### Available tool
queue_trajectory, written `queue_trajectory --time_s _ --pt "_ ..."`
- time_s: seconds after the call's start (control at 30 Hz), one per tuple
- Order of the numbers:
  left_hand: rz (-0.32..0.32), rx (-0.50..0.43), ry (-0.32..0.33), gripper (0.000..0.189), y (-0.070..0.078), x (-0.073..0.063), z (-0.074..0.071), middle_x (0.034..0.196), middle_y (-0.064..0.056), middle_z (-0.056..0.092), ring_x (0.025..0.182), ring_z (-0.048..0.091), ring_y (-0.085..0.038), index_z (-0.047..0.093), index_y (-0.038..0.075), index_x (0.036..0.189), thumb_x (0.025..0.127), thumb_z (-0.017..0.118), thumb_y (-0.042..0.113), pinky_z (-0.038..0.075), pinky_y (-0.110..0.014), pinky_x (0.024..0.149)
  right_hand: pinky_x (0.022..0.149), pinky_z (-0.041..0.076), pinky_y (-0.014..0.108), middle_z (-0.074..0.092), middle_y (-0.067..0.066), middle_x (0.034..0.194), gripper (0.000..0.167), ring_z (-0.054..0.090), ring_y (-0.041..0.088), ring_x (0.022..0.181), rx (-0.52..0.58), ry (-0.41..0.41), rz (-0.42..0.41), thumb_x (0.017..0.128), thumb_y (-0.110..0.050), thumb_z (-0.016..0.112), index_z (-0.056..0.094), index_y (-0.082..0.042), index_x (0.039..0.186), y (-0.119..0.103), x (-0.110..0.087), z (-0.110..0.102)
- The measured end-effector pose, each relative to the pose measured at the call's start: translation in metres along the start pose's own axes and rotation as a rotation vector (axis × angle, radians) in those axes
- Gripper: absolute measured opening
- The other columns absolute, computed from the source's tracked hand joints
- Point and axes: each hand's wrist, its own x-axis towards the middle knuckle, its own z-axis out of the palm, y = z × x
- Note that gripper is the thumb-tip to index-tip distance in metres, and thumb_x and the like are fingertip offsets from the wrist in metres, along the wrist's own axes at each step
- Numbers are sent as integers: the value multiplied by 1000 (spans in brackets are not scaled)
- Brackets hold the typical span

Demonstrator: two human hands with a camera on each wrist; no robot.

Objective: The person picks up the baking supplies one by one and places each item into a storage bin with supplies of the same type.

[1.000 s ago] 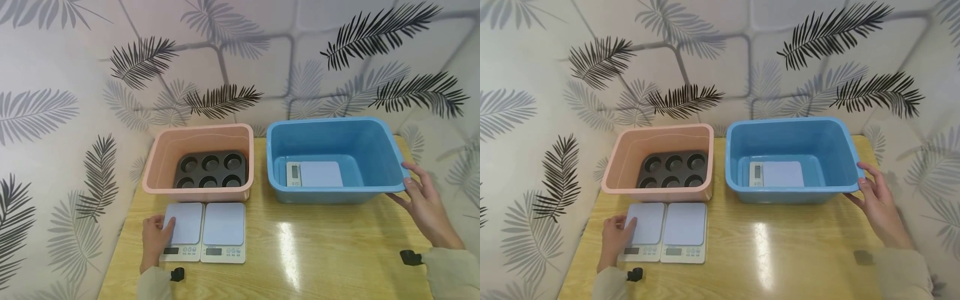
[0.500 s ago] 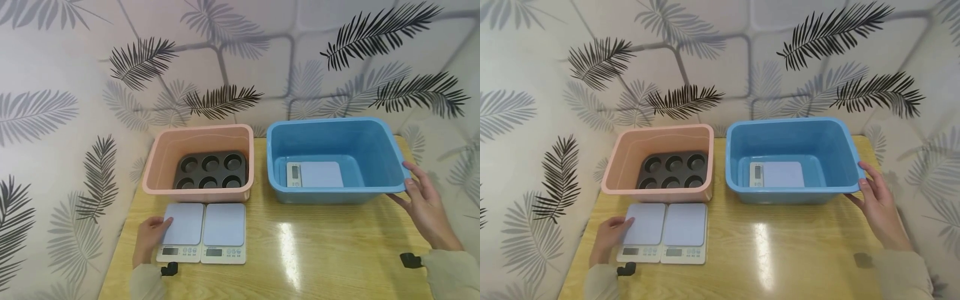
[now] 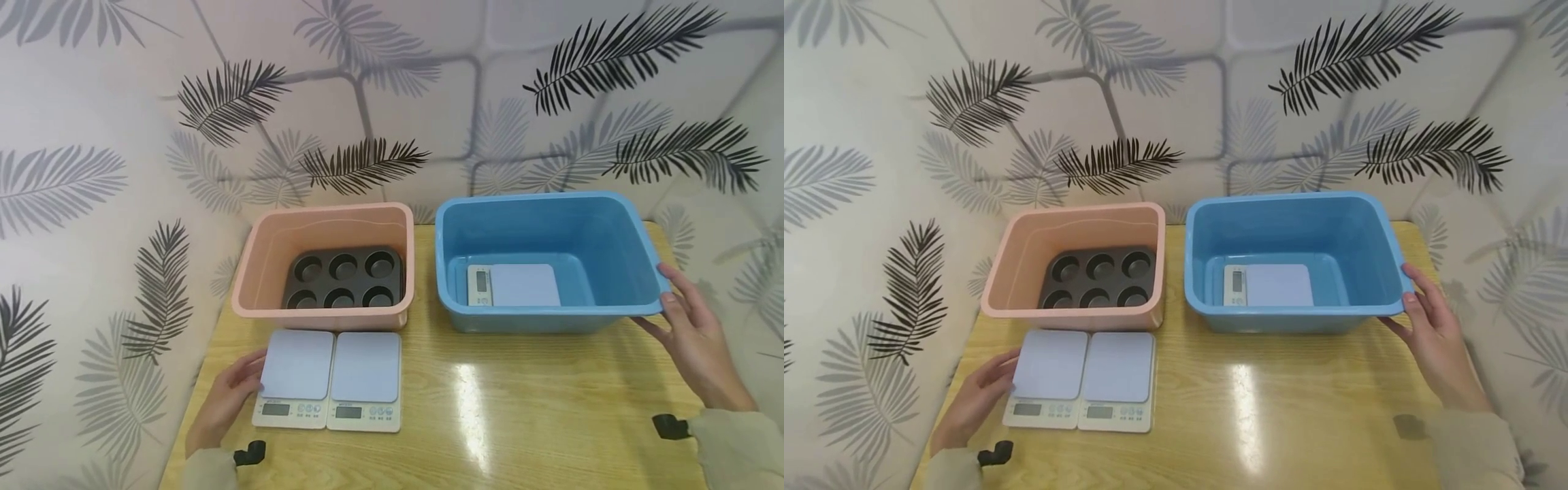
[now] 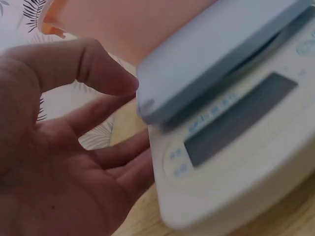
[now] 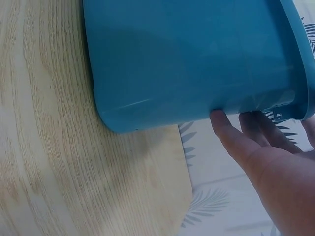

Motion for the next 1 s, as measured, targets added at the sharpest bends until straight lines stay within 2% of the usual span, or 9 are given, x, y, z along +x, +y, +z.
queue_trajectory --time_s 0.1,0.17,0.27,0.33,0.43,0.53,0.63,0.73,1.0 --pt "57 -27 -74 74 -3 -2 -4 170 -22 45 124 60 12 34 8 171 104 65 2 54 -16 102 93 59 14 33 3 172 59 57 3 137 13 12 0 117 -9 43 30 -15 174 0 0 0" --pt "62 -48 -128 80 -3 -3 -6 171 -19 40 125 63 6 31 11 173 102 67 1 57 -22 101 92 59 14 35 2 171 59 57 2 137 10 21 2 117 -9 44 30 -16 174 0 0 -1" --pt "38 -68 -220 93 -2 -6 -10 174 -15 30 126 67 -8 22 18 176 97 66 -4 60 -32 97 93 59 14 33 1 172 59 57 2 136 13 30 7 117 -10 44 30 -16 174 0 -1 -2" --pt "2 -79 -269 99 -2 -7 -12 177 -21 20 126 67 -14 16 22 177 95 64 -6 60 -37 96 93 59 13 31 1 175 59 57 0 136 9 30 10 117 -11 44 30 -17 174 1 -2 -3" --pt "-17 -83 -328 102 -3 -8 -16 180 -26 17 130 64 -11 8 26 178 98 63 -5 60 -39 99 93 59 13 31 0 175 59 58 -1 135 12 32 16 117 -11 45 30 -18 174 1 -2 -2" --pt "-11 -97 -373 102 -5 -8 -20 175 -19 37 130 65 -7 3 27 178 100 62 -4 60 -37 100 92 59 13 32 0 174 59 59 -2 134 6 35 20 117 -12 45 30 -19 174 1 -2 -2" --pt "27 -128 -418 101 -9 -7 -23 160 3 58 126 68 -8 1 24 178 101 60 -6 61 -35 99 92 59 13 31 0 175 60 59 -2 135 12 33 18 117 -12 44 29 -18 174 1 -2 -1" --pt "64 -159 -431 100 -14 -7 -24 145 20 64 122 70 -9 3 22 178 101 59 -8 62 -34 96 92 59 13 29 -1 176 60 59 -2 135 17 30 17 117 -12 44 29 -18 175 1 -1 0" --pt "87 -245 -371 98 -29 -10 -22 145 21 65 126 68 -6 8 21 177 98 54 -14 62 -33 97 93 59 13 26 2 178 59 57 -2 137 3 28 16 117 -13 44 29 -19 175 1 0 1"
